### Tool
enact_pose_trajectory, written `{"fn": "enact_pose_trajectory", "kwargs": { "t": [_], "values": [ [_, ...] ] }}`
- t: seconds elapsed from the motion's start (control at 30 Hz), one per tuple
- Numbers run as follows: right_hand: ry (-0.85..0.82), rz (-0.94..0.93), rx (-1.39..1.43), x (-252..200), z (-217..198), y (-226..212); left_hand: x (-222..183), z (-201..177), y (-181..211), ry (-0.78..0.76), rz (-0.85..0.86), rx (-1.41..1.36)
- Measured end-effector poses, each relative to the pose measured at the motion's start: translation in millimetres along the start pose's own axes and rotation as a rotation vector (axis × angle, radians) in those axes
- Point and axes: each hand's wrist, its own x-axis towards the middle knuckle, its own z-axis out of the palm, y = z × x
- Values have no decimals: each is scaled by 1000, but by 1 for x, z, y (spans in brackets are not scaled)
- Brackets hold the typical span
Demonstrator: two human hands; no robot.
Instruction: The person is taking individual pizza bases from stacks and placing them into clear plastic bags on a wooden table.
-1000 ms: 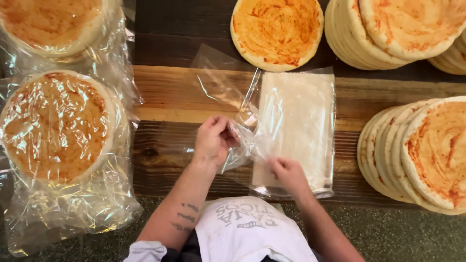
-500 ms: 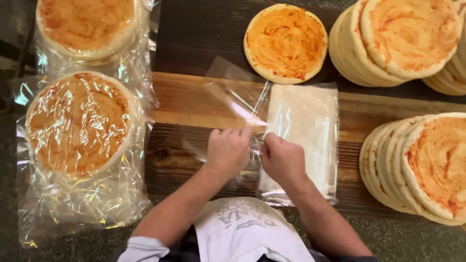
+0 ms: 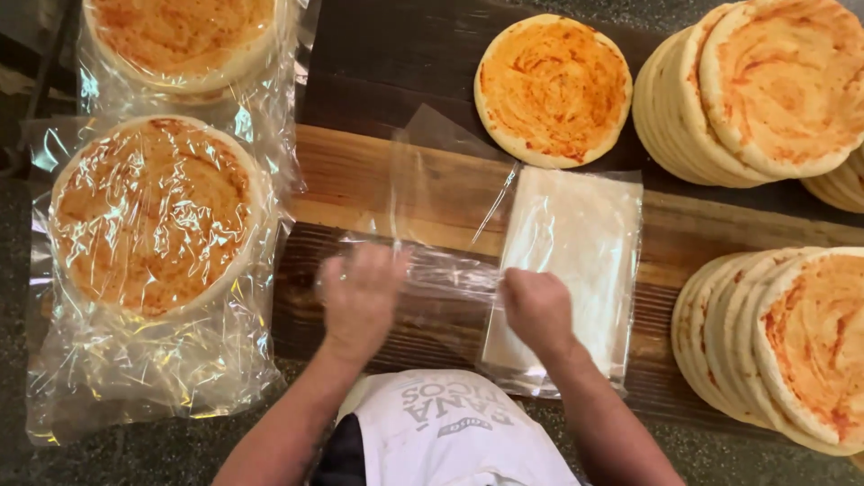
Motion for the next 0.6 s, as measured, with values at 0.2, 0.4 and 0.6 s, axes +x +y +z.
{"fn": "enact_pose_trajectory", "kwargs": {
  "t": [0.2, 0.4, 0.6],
  "values": [
    [93, -382, 141, 44, -44, -8, 5, 112, -14, 379, 249, -110],
    [-16, 403, 605, 147, -36, 87, 24, 59, -9, 456, 141, -3],
    [-165, 1020, 241, 233, 20, 139, -4, 88, 2, 205, 127, -115]
  ]
}}
